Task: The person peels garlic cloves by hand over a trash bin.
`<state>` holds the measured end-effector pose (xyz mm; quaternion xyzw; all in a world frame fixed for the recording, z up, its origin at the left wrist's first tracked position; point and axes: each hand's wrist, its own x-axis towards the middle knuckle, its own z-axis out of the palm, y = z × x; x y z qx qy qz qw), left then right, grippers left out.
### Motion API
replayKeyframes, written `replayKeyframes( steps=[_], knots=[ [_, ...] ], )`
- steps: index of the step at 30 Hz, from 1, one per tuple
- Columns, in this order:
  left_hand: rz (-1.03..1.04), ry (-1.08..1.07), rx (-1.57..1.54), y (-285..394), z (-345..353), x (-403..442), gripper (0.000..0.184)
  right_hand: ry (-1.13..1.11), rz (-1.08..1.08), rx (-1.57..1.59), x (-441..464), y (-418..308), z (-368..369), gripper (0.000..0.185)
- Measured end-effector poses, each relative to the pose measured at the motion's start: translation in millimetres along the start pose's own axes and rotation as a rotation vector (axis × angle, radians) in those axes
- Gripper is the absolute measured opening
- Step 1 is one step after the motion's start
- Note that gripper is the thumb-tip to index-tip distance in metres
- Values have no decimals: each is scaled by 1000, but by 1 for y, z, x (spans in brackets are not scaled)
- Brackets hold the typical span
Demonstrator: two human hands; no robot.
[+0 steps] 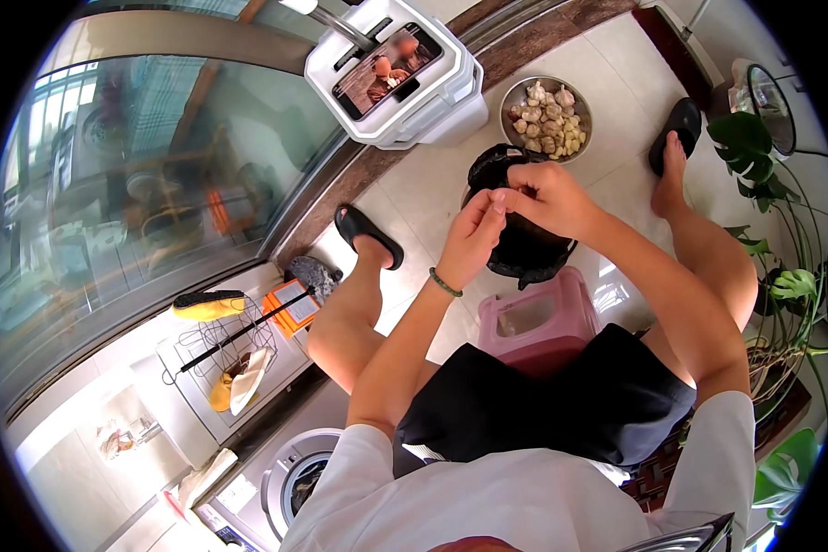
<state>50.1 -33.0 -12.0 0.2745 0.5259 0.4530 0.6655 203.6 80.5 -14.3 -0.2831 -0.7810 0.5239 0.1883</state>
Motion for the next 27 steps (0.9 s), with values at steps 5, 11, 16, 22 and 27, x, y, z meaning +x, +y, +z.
replayKeyframes(
  steps=[5,11,16,22,27],
  knots=[
    [38,-63,22,0,6,-5,27,-34,-14,239,-5,-5,8,34],
    [9,-110,-52,-7,1,-2,34,-27,-6,239,-6,-3,13,34],
    [39,-144,-53,-3,2,-5,36,19,-75,160,-5,-6,13,34],
    [34,-207,-125,-1,0,-3,34,-3,144,607,-8,-5,20,37],
    [-24,-156,-110,-2,0,-3,33,-88,196,713,-6,2,21,38]
  ],
)
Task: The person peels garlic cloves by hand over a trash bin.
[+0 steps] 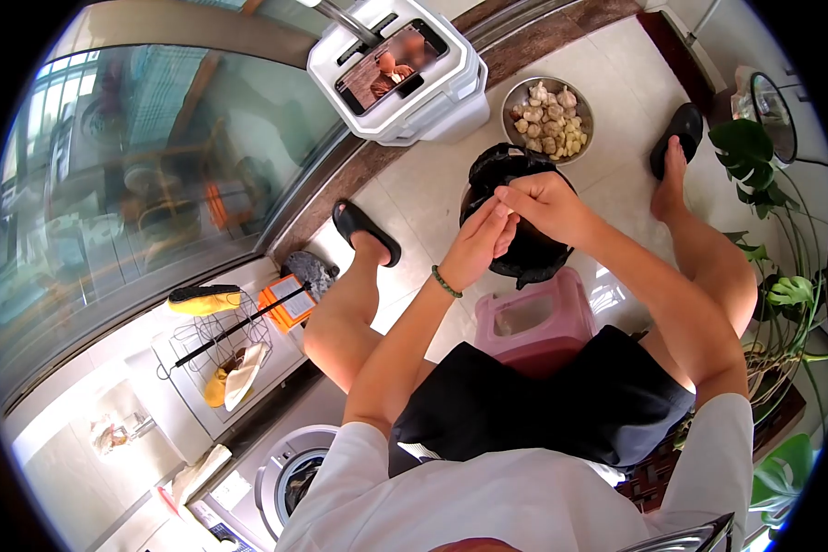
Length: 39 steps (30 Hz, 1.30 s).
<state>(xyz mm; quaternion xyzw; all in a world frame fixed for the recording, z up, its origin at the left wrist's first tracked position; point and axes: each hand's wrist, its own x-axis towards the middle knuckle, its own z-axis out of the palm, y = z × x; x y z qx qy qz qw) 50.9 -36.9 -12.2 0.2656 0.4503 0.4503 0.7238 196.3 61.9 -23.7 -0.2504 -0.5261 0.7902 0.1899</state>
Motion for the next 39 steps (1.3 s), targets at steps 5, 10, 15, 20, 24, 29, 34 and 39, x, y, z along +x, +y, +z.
replayKeyframes(
  steps=[5,10,15,20,24,29,34,39],
  knots=[
    [-47,170,-11,1,0,5,30,92,-123,-481,3,4,-6,32],
    [-8,171,-13,-3,3,9,30,39,-109,-342,1,1,-2,27],
    [47,107,-36,-4,6,7,34,48,-116,-252,1,-1,4,28],
    [159,150,88,-3,10,5,32,106,64,48,-2,3,9,29],
    [291,255,408,-7,7,8,35,116,-5,-91,0,10,7,29],
    [-96,-19,-292,0,-6,5,39,147,82,38,-3,-6,14,29],
    [242,292,517,1,8,5,36,188,71,-86,-1,7,12,29],
    [214,284,464,-5,5,2,32,200,-25,-239,-4,14,12,28]
  ],
)
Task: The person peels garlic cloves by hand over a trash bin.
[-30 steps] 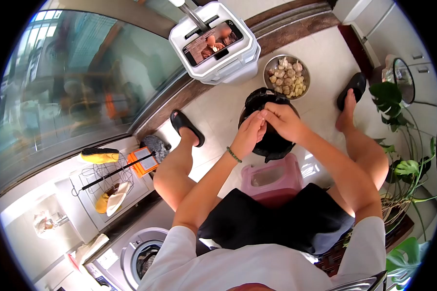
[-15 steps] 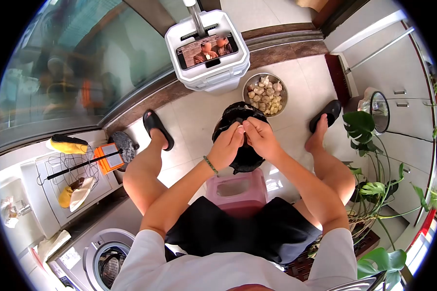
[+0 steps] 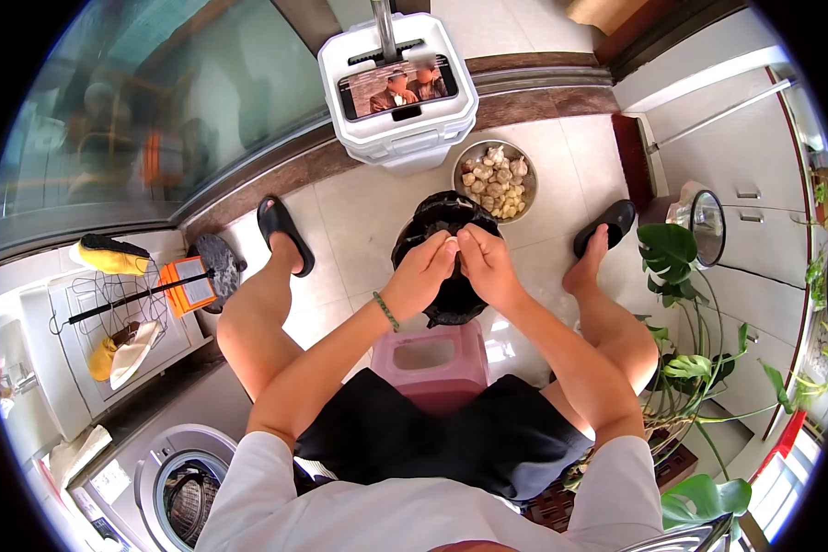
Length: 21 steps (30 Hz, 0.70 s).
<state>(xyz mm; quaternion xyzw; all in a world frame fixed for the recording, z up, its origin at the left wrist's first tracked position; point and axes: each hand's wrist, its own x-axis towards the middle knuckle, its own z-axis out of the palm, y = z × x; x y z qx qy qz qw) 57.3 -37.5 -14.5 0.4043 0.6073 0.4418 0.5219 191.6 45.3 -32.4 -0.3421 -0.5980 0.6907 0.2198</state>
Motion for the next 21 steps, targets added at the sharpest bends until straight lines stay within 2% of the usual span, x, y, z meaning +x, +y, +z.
replayKeyframes(
  steps=[2,5,7,8,10,12,14,15,17,18,19,20,21],
  knots=[
    [5,-86,-151,3,-2,1,30,-13,26,32,2,-4,-7,28],
    [15,-49,-92,-2,-1,5,29,-23,63,124,7,-11,-8,33],
    [20,-35,-160,-4,2,4,28,-49,-141,-45,11,-10,-5,35],
    [21,-24,-228,-5,3,4,28,-50,-141,-46,11,-10,-7,35],
    [49,-29,-234,0,3,2,28,-160,261,363,10,-22,-9,34],
    [79,-35,-239,2,2,2,28,-186,244,376,12,-19,-11,33],
    [156,7,-107,2,1,4,28,-211,229,389,13,-15,-10,32],
    [157,7,-108,1,-1,7,28,-162,169,309,13,-11,-9,33],
    [-48,-114,-191,-3,-6,13,32,-114,113,230,13,-6,-8,34],
    [-50,-111,-193,-2,-7,14,32,-69,43,170,13,-6,-7,34],
    [-87,-174,-413,0,-6,13,31,-26,-23,111,12,-5,-6,35],
    [-118,-236,-633,1,-4,14,30,-31,-20,109,10,-7,-7,35],
    [-116,-234,-637,0,-2,13,30,-66,110,280,9,-18,-8,34]
  ],
)
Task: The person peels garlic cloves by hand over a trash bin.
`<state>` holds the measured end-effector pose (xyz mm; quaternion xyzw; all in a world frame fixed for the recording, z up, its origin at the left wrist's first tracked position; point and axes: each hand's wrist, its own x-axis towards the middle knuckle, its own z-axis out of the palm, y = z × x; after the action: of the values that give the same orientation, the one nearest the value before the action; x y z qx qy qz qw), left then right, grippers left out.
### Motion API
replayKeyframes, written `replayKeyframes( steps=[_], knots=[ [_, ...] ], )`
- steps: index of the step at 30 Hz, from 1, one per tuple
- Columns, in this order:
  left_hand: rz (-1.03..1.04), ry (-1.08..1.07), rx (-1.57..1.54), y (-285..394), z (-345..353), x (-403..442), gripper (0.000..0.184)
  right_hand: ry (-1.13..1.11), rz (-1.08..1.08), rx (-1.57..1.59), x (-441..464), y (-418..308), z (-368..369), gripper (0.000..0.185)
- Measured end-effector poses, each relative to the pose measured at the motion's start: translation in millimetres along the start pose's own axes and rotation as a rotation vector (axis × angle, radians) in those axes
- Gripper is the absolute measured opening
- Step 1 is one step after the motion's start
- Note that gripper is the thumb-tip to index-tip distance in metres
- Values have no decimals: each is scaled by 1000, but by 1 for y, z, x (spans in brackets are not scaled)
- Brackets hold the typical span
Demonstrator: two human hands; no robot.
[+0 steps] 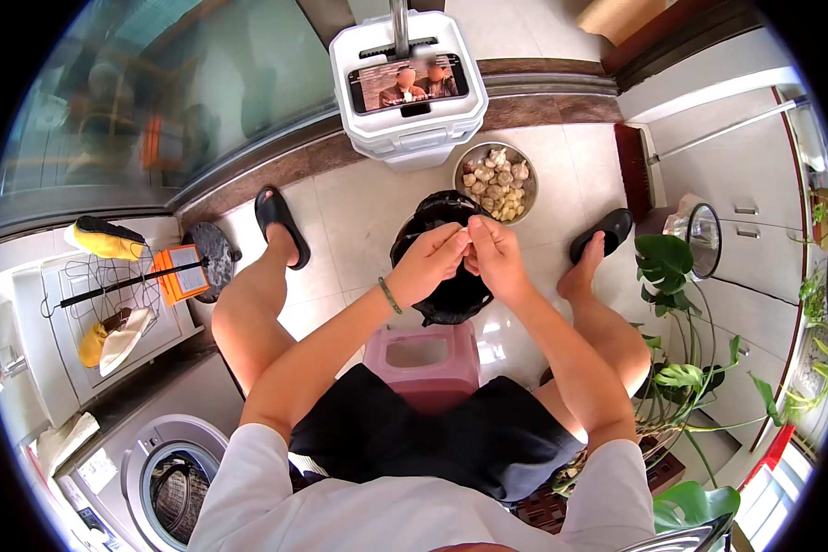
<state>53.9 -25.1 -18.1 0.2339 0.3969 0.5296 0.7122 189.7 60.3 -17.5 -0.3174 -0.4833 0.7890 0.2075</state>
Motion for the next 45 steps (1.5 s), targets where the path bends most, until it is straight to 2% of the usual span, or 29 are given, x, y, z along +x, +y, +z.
replayKeyframes(
  steps=[1,2,4,5,6,8,9,11,18,20,21,23,24,26,27,29,30,32,35,38,40,42,45],
  knots=[
    [99,70,182,-4,3,-1,31,-23,128,174,-2,-6,0,34],
    [200,140,364,-5,5,0,31,-23,127,170,-1,-6,0,34],
    [192,184,468,-5,4,0,31,-25,44,59,3,0,1,34],
    [184,227,576,-5,3,-1,30,15,-83,-136,7,9,-2,36],
    [182,224,576,-2,4,-3,30,18,-82,-135,8,9,-1,36],
    [-40,140,0,4,8,-7,30,5,-258,-300,9,7,0,36],
    [-39,138,-2,7,9,-8,30,6,-258,-303,7,1,1,36],
    [13,73,-48,10,10,-10,30,-85,118,163,2,-10,5,36],
    [100,47,34,1,6,-7,29,-51,181,207,2,-6,5,35],
    [79,164,219,0,5,-7,30,-3,-46,-96,3,5,4,35],
    [76,164,219,2,4,-8,30,-2,-44,-94,4,5,3,35],
    [109,214,512,8,5,-9,33,-25,-257,-380,5,1,-1,34],
    [110,216,511,9,5,-11,33,-28,-256,-380,4,2,-3,34],
    [-132,114,54,12,5,-14,36,-25,-199,-459,1,7,-6,33],
    [-131,113,53,16,5,-15,36,-25,-198,-460,-2,1,-2,33],
    [-281,45,-206,23,3,-17,40,-63,-250,-424,-8,-11,7,31],
    [-281,46,-210,21,2,-16,40,-65,-246,-425,-10,-12,8,31],
    [-349,-24,-312,18,-1,-15,43,-80,-283,-535,-13,-13,8,31],
    [-283,-13,-292,15,3,-11,43,-97,-284,-415,-10,-7,5,30],
    [-223,12,-238,23,4,-9,43,-63,-238,-428,-9,-11,-4,28],
    [-206,14,-213,25,5,-11,45,-38,-312,-411,-8,-20,-1,24],
    [-192,37,-181,26,6,-11,48,-77,-551,-681,-8,-29,-3,20],
    [-195,46,-82,26,10,-11,51,-68,-632,-857,-9,-37,0,19]
  ],
)
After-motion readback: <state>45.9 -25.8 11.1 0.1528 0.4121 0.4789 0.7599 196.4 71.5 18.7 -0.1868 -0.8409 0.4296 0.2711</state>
